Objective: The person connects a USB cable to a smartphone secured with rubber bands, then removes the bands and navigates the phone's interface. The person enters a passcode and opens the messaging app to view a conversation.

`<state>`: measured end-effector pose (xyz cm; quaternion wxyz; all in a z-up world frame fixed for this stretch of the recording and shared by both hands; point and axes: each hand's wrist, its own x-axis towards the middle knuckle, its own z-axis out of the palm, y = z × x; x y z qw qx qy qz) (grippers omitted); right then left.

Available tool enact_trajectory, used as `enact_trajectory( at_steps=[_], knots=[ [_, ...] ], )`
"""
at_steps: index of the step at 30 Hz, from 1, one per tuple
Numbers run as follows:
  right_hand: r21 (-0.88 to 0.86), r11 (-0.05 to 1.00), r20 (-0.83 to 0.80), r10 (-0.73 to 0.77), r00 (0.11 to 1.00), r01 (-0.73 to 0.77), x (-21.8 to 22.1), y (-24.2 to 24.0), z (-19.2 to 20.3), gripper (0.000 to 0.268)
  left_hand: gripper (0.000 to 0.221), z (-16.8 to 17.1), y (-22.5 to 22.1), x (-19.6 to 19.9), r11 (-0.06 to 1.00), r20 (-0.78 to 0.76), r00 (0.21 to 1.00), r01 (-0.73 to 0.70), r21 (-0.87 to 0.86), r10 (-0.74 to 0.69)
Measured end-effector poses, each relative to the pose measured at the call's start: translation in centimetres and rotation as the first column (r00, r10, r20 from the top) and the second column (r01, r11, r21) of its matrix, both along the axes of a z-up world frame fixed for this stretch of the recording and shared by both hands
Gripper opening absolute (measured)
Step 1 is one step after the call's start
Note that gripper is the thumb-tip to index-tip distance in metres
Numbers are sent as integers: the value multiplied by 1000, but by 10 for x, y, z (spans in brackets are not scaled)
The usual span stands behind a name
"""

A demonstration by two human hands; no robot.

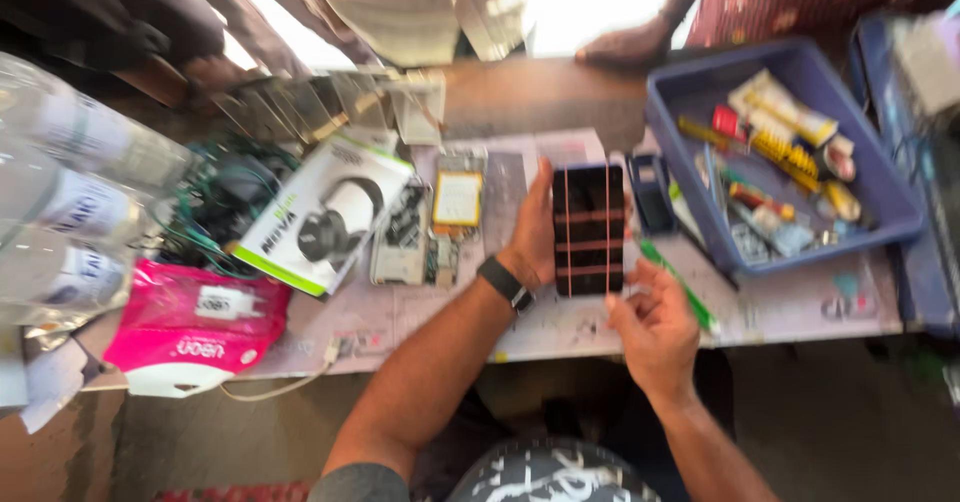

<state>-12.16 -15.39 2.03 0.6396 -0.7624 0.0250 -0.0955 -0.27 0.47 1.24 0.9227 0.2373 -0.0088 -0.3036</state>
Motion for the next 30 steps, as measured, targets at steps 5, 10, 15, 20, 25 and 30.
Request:
enact_trajectory(
  at_steps=[5,10,15,20,25,30],
  knots=[
    [-556,822,472,188,861,125,3,-18,10,50,95,-22,0,4,1000,89,996,-14,22,12],
    [-370,916,358,297,885,-157,27,-17,29,74,91,-22,-7,4,995,225,973,-68,75,50],
    [-420,901,437,308,845,-110,30,-12,33,65,89,-14,-4,4,997,220,975,-57,44,45],
    [-653,755,516,379,768,66,16,-21,8,55,90,-22,-7,-3,993,320,945,-93,75,64],
    [-705,702,471,361,805,98,12,-24,-7,60,89,-16,-10,-3,991,218,968,-133,21,125],
    [-728,683,390,334,858,64,14,-24,-17,68,90,-11,-7,-1,996,172,981,-89,19,85]
  ],
)
